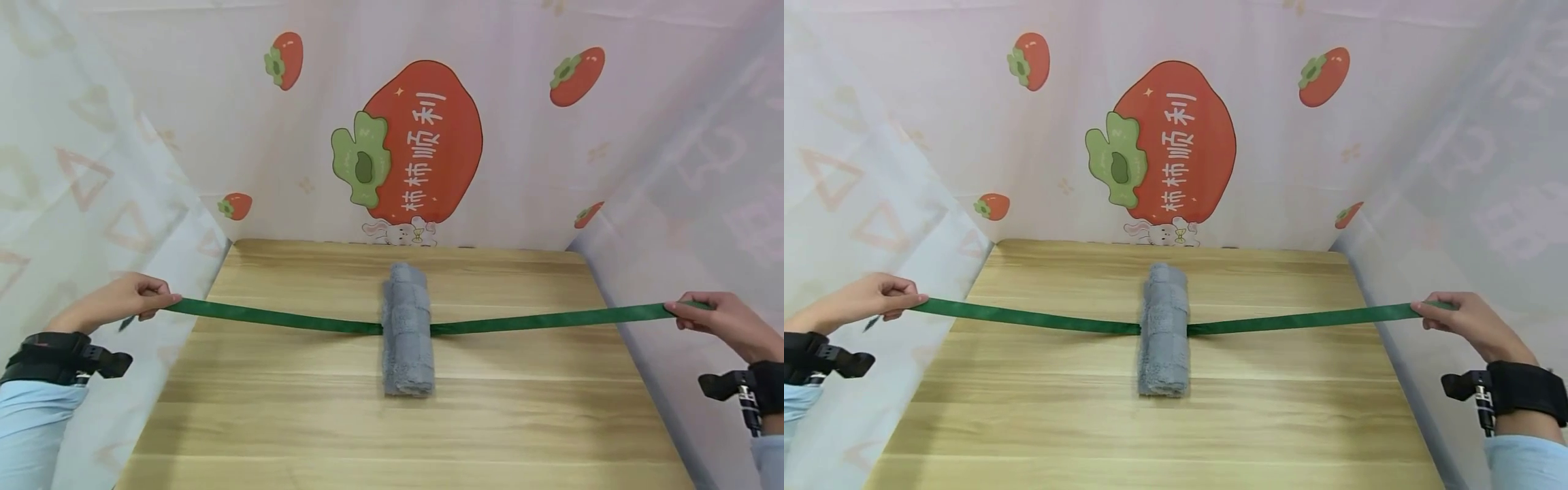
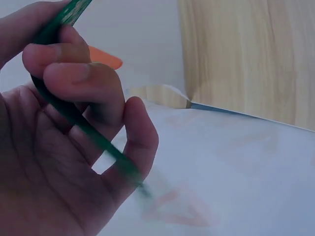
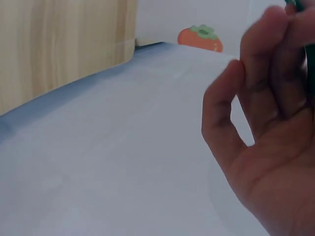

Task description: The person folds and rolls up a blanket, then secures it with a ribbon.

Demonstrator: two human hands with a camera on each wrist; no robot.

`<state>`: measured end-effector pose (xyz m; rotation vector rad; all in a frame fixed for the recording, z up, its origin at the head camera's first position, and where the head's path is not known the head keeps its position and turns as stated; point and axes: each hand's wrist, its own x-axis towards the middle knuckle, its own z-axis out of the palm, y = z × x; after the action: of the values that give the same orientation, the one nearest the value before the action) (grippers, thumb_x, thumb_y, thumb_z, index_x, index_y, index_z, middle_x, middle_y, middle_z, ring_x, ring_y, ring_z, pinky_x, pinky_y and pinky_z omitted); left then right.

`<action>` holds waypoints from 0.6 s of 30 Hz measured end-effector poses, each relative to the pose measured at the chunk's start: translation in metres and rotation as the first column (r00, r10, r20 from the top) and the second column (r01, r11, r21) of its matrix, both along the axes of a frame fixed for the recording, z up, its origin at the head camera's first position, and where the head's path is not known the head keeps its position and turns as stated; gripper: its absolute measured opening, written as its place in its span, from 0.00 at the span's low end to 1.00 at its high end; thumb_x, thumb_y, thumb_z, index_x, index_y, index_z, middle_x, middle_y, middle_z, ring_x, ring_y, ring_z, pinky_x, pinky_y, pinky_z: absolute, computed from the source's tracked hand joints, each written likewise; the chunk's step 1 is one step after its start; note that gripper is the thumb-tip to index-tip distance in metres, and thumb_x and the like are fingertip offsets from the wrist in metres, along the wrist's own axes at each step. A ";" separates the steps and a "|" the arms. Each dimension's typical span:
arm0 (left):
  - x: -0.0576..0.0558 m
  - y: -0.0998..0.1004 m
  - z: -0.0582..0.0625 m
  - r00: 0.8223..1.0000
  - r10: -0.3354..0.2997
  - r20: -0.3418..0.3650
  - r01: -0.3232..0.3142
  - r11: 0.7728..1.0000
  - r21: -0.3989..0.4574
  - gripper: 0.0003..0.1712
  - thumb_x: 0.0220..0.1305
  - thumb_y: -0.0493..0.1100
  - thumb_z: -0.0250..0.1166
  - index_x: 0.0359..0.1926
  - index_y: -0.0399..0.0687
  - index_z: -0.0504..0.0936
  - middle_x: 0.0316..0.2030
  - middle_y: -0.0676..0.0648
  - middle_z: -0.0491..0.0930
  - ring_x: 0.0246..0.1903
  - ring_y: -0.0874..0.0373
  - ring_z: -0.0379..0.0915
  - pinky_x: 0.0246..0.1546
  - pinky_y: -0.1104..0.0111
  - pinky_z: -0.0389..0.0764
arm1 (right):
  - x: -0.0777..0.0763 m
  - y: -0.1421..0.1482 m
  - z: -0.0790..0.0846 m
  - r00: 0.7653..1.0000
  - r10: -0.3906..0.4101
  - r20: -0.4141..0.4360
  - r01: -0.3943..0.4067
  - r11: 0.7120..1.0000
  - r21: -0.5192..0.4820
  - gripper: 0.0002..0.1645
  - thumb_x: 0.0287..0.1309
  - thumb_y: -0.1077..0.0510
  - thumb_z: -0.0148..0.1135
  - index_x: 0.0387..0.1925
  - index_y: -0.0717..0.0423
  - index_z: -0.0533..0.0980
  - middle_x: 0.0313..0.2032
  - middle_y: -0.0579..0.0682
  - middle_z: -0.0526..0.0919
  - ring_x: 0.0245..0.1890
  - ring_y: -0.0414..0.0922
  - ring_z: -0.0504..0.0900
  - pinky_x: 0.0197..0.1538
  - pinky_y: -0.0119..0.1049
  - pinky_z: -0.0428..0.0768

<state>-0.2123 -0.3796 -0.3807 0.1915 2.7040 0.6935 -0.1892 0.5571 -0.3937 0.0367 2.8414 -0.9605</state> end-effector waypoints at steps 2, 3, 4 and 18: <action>0.002 -0.003 0.004 1.000 0.014 -0.014 -0.014 1.000 0.002 0.24 0.74 0.52 0.57 0.24 0.41 0.70 0.15 0.55 0.64 0.17 0.60 0.59 0.23 0.67 0.57 | -0.001 -0.003 0.003 0.999 -0.029 -0.028 0.028 0.999 -0.039 0.22 0.74 0.52 0.53 0.26 0.64 0.73 0.20 0.45 0.73 0.25 0.41 0.71 0.30 0.28 0.69; 0.003 -0.004 0.005 0.999 0.028 -0.020 -0.028 1.000 0.007 0.25 0.74 0.52 0.57 0.24 0.40 0.70 0.15 0.55 0.64 0.18 0.60 0.59 0.23 0.67 0.57 | -0.001 -0.004 0.005 0.998 -0.046 -0.042 0.043 0.997 -0.064 0.22 0.74 0.53 0.54 0.26 0.63 0.73 0.19 0.44 0.72 0.24 0.40 0.72 0.30 0.26 0.70; 0.003 -0.004 0.006 0.999 0.041 -0.025 -0.040 0.999 0.014 0.25 0.74 0.52 0.57 0.24 0.40 0.70 0.15 0.55 0.64 0.18 0.60 0.59 0.24 0.67 0.57 | -0.001 -0.006 0.007 0.997 -0.060 -0.056 0.055 0.994 -0.093 0.21 0.74 0.54 0.54 0.25 0.62 0.73 0.19 0.44 0.72 0.24 0.38 0.73 0.30 0.23 0.71; -0.004 -0.004 0.027 0.983 0.157 -0.100 -0.111 0.925 0.364 0.10 0.76 0.42 0.55 0.42 0.44 0.81 0.24 0.54 0.80 0.25 0.60 0.74 0.29 0.72 0.75 | -0.018 -0.074 0.063 0.980 -0.082 -0.180 0.009 0.927 -0.374 0.11 0.72 0.54 0.55 0.35 0.49 0.81 0.23 0.39 0.81 0.28 0.34 0.80 0.38 0.20 0.78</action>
<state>-0.2167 -0.3836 -0.3541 0.1420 2.7053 1.2560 -0.2069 0.4829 -0.3311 -0.0333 2.7789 -1.5776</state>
